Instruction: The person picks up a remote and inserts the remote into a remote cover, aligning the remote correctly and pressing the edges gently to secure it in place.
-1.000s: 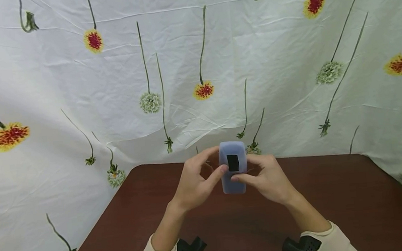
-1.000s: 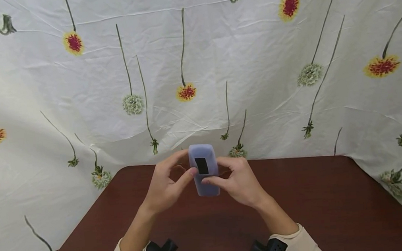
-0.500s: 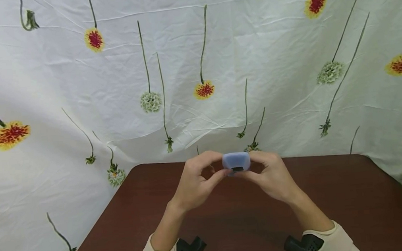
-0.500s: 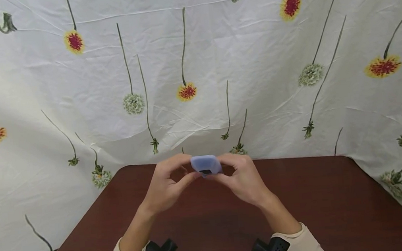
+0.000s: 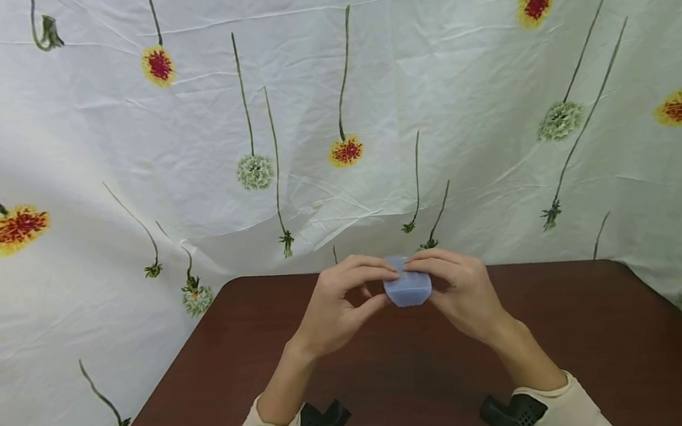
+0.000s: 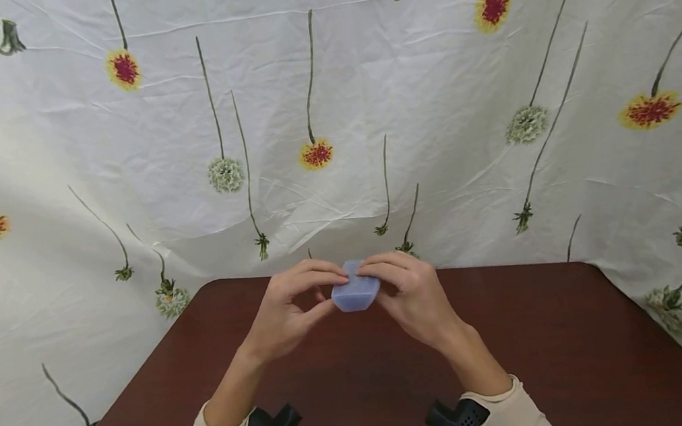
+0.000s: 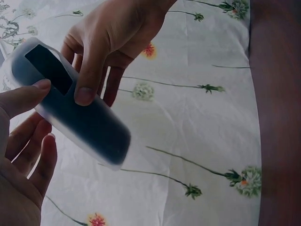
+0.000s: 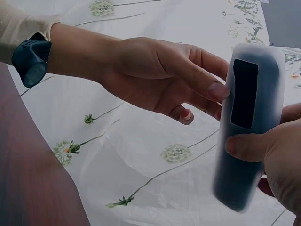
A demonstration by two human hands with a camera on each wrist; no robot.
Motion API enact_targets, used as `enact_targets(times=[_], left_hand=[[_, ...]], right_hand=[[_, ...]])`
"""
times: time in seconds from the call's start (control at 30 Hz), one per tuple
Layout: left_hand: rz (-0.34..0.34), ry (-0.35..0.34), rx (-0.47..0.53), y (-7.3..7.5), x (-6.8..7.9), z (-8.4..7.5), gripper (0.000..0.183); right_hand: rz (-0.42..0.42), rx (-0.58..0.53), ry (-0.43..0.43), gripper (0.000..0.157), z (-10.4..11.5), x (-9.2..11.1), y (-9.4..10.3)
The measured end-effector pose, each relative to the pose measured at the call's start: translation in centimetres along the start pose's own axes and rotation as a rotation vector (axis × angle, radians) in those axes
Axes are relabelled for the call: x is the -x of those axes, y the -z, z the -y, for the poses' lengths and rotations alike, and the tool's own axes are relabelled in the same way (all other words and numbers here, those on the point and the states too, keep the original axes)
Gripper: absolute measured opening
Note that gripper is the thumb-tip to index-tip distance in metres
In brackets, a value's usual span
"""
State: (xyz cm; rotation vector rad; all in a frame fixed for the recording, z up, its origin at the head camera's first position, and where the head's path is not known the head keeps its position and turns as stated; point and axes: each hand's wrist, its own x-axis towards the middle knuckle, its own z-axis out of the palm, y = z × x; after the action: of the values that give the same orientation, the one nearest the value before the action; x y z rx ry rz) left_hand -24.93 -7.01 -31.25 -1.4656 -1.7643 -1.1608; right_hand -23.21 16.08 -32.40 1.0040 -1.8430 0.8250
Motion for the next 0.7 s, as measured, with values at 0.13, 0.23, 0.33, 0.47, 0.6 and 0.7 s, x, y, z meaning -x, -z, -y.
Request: enact_targets(times=[0.13, 0.23, 0.33, 0.47, 0.6, 0.7], left_hand=[[0.026, 0.079, 0.03, 0.1, 0.2, 0.1, 0.034], [0.014, 0.22, 0.111, 0.1, 0.3, 0.0, 0.038], [-0.043, 0.424, 0.198, 0.1, 0.1, -0.4, 0.032], [-0.041, 0.651, 0.291, 0.0, -0.3, -0.7, 0.03], [0.029, 0.72, 0.374, -0.4, -0.3, -0.9, 0.033], [0.027, 0.706, 0.413, -0.7, -0.3, -1.0, 0.029]], right_hand=[[-0.028, 0.075, 0.054, 0.037, -0.1, 0.0, -0.1], [-0.052, 0.105, 0.092, 0.036, -0.2, 0.0, -0.1], [-0.076, 0.124, 0.139, 0.038, -0.3, -0.1, -0.2], [-0.091, 0.16, 0.211, 0.042, -0.2, -0.3, -0.3], [-0.095, 0.174, 0.283, 0.043, -0.2, -0.3, -0.5], [-0.09, 0.17, 0.307, 0.036, -0.2, -0.3, -0.7]])
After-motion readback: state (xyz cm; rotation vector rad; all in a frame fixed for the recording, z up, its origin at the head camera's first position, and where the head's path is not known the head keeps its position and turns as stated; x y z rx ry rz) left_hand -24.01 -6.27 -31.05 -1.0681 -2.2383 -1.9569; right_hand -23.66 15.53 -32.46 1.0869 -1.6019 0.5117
